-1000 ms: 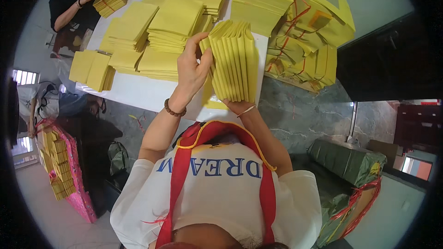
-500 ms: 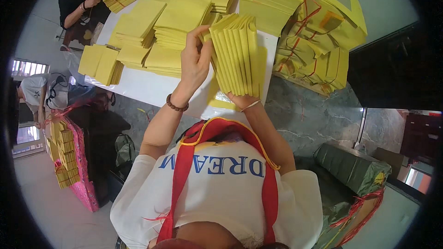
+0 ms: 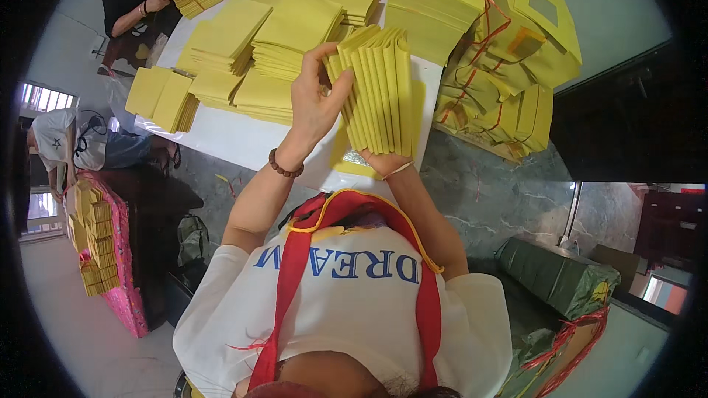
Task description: Folding yellow paper sheets individually and stacking them.
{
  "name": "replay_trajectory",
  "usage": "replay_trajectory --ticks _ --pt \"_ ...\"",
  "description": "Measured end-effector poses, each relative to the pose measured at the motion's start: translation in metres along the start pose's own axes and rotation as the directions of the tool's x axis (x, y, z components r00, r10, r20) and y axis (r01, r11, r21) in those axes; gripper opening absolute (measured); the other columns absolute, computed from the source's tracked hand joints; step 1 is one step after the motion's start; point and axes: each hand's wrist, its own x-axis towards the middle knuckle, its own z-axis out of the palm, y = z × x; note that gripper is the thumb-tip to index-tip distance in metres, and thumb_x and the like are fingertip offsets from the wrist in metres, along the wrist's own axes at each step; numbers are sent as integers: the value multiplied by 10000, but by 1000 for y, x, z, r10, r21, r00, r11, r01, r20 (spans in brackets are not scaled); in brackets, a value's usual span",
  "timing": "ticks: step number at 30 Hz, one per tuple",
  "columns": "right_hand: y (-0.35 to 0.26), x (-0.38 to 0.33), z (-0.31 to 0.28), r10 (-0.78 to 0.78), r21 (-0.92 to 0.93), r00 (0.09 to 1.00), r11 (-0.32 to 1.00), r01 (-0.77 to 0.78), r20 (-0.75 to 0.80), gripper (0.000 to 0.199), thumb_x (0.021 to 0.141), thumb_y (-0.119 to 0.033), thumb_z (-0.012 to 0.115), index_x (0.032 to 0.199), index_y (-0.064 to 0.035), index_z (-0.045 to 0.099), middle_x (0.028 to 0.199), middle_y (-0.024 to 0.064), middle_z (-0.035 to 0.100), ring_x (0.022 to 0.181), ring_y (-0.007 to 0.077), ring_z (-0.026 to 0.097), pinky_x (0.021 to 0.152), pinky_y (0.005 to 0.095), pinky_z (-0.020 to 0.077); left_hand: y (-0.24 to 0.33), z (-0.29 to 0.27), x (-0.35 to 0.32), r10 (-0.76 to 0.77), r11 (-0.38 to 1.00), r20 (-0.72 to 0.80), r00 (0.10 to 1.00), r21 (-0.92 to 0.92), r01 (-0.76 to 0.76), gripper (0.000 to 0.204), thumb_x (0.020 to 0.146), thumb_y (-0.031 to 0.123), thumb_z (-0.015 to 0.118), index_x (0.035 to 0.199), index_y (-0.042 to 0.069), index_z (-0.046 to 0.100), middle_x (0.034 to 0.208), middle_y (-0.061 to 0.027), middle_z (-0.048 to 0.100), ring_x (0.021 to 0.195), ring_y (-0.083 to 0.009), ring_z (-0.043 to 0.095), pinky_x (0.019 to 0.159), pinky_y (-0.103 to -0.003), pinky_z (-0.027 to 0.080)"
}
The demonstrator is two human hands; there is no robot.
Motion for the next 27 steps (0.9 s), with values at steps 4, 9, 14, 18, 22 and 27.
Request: replay_trajectory --ticks 4,9,14,18,22,27 --pt "0 -1 -6 -15 27 987 999 19 -161 499 846 -474 391 1221 -156 476 1232 43 503 1115 217 488 927 398 396 -5 3 0 6 999 -49 999 52 -3 378 774 106 583 1107 14 429 624 -24 460 506 -85 405 459 -227 343" --pt "-3 -1 -19 26 84 992 996 -15 -123 500 834 -482 403 1200 -153 495 1209 49 522 1092 222 508 906 409 411 1 0 1 -20 996 -2 1000 86 20 392 776 101 578 1122 16 413 659 -34 483 517 -82 420 465 -220 350" --pt "-1 0 -11 6 74 984 997 7 -176 501 835 -485 398 1193 -150 501 1202 54 526 1089 225 512 906 411 412 -8 4 1 -14 998 -7 1000 63 14 423 777 103 583 1145 19 391 647 -27 462 513 -85 408 456 -223 338" --pt "-2 0 -7 -14 52 970 998 28 -243 506 831 -489 403 1196 -152 499 1209 49 521 1096 227 506 915 415 404 -4 4 0 -44 999 -37 998 16 45 492 780 127 596 1191 21 345 646 -22 456 528 -87 408 464 -227 333" --pt "0 0 -5 -27 30 981 999 33 -190 517 829 -487 410 1216 -151 481 1234 43 501 1123 226 482 913 419 401 -5 2 -2 -67 998 -26 997 -11 66 545 772 172 624 1205 17 331 646 -27 446 529 -101 402 478 -241 338" --pt "3 1 -2 5 77 987 997 7 -160 519 825 -479 428 1232 -158 466 1254 36 484 1137 226 468 903 417 401 3 0 1 -112 992 1 994 64 112 580 739 275 633 1181 23 355 875 -179 586 744 -301 588 656 -364 461"
